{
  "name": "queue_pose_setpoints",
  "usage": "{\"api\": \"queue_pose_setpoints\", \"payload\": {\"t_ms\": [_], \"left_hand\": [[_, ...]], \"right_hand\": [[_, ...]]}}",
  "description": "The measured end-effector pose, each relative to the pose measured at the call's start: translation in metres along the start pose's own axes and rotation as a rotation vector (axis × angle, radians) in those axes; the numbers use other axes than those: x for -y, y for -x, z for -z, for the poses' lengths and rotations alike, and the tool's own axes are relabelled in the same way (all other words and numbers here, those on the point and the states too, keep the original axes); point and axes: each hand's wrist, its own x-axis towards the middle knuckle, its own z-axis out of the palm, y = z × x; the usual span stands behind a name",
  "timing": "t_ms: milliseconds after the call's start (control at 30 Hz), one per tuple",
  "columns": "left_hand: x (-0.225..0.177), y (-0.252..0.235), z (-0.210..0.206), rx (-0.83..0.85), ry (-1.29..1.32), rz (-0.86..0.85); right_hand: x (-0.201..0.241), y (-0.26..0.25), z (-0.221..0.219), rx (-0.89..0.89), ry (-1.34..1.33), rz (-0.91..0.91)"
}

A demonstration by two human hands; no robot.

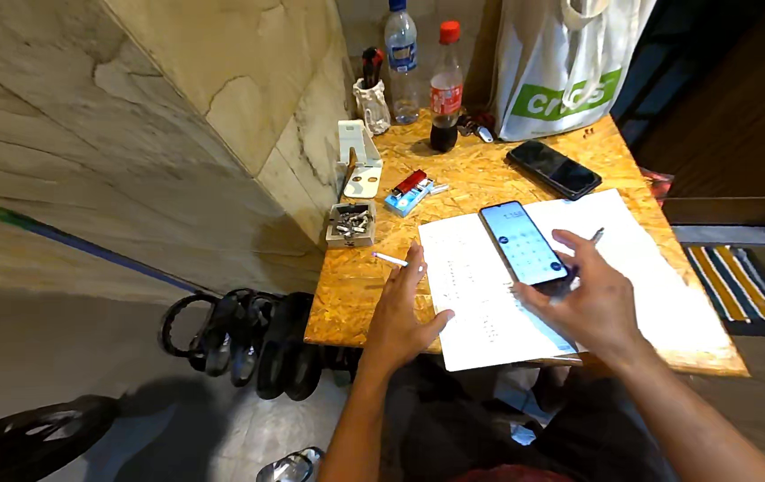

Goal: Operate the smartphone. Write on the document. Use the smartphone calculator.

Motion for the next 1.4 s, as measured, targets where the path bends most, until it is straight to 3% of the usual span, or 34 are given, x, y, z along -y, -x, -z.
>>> {"api": "queue_pose_setpoints", "payload": {"t_ms": [233,367,633,867,1067,1233,1400], "left_hand": [[0.003,0.003,-0.003,-0.082,0.046,-0.038],[0.005,0.005,-0.003,-0.191,0.191,-0.102],[0.004,0.008,0.005,-0.404,0.528,-0.195],[0.008,0.007,0.006,-0.423,0.607,-0.216],[0.007,0.006,0.009,-0.387,0.643,-0.195],[0.006,0.007,0.008,-0.398,0.634,-0.182],[0.006,0.009,0.008,-0.448,0.629,-0.194]], "right_hand": [[-0.024,-0.02,0.019,0.066,0.011,0.162],[-0.028,-0.047,0.025,0.098,-0.003,0.341],[-0.012,-0.087,-0.003,0.458,-0.028,0.411],[-0.037,-0.063,0.018,0.295,-0.201,0.389],[-0.034,-0.061,0.014,0.314,-0.173,0.398],[-0.016,-0.076,0.003,0.45,-0.092,0.422],[-0.031,-0.055,0.01,0.346,-0.205,0.446]]}}
